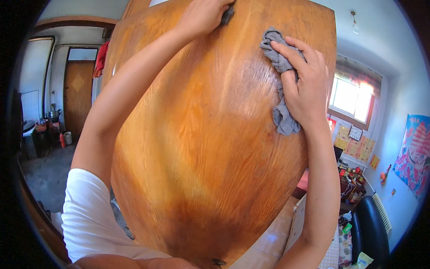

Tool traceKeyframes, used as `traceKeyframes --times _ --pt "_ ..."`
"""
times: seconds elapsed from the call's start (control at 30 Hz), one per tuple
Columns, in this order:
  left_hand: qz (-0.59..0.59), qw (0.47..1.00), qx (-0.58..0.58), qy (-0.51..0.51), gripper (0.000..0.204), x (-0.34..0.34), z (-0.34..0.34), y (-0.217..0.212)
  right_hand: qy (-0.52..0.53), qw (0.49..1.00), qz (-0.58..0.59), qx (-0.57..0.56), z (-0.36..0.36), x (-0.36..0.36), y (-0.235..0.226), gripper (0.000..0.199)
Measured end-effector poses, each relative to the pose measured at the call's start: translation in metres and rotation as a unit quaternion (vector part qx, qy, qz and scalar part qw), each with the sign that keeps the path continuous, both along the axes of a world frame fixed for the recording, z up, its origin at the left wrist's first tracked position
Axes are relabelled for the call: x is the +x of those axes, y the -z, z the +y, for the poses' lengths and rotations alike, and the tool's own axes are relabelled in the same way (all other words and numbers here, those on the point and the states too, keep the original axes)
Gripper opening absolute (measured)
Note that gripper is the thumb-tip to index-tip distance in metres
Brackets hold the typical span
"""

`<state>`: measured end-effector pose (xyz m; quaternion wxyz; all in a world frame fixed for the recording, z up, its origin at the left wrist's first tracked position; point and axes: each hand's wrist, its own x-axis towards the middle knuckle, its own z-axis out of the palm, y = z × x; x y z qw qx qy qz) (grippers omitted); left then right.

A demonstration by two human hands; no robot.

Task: The person scrubs a large wooden table surface with a steel wool pad in the left hand and wipes with a gray cloth in the right hand. They repeatedly scrub and wipe different areas of the tabletop, occasionally switching hands or adjusting grip, while standing in a living room.

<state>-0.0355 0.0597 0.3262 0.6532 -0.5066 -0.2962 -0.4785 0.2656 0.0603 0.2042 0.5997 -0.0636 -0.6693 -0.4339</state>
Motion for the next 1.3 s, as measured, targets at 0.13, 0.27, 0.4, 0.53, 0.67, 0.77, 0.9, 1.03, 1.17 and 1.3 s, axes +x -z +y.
traceKeyframes --times 0.13,0.27,0.4,0.53,0.67,0.77,0.9,1.03,1.17,1.3 --pt "-0.001 0.998 -0.048 0.03 0.018 0.013 -0.034 0.005 -0.006 1.0 -0.001 -0.002 0.003 -0.005 0.001 0.054" --pt "0.01 0.998 -0.055 0.036 0.031 0.009 0.013 0.022 0.007 1.0 0.002 -0.001 0.005 0.007 0.003 0.055" --pt "-0.048 0.996 -0.072 0.03 0.031 0.007 -0.002 -0.023 -0.009 1.0 0.005 0.0 0.004 -0.003 0.001 0.055" --pt "-0.063 0.996 -0.046 0.047 0.032 0.001 0.002 -0.023 -0.008 1.0 -0.001 0.012 0.005 -0.008 0.0 0.054" --pt "0.012 0.998 -0.052 0.036 0.033 0.007 0.018 0.015 0.017 1.0 0.01 0.005 0.005 0.008 0.004 0.052" --pt "0.015 0.999 -0.006 0.049 0.033 0.005 0.004 -0.017 0.006 1.0 0.013 0.005 0.001 0.002 0.004 0.051" --pt "-0.031 0.998 -0.053 0.014 0.032 -0.005 -0.002 -0.023 -0.017 1.0 0.001 0.013 0.004 -0.01 0.0 0.05" --pt "0.041 0.995 -0.086 0.032 0.033 0.003 0.01 0.026 0.015 1.0 0.016 -0.009 0.004 0.009 0.006 0.051" --pt "0.029 0.999 0.009 0.034 0.034 -0.013 0.007 -0.022 -0.003 1.0 0.014 0.0 0.0 -0.004 0.003 0.051" --pt "-0.003 0.999 -0.037 -0.009 0.032 -0.01 -0.002 -0.017 -0.013 1.0 0.007 -0.006 0.002 -0.008 0.002 0.051"
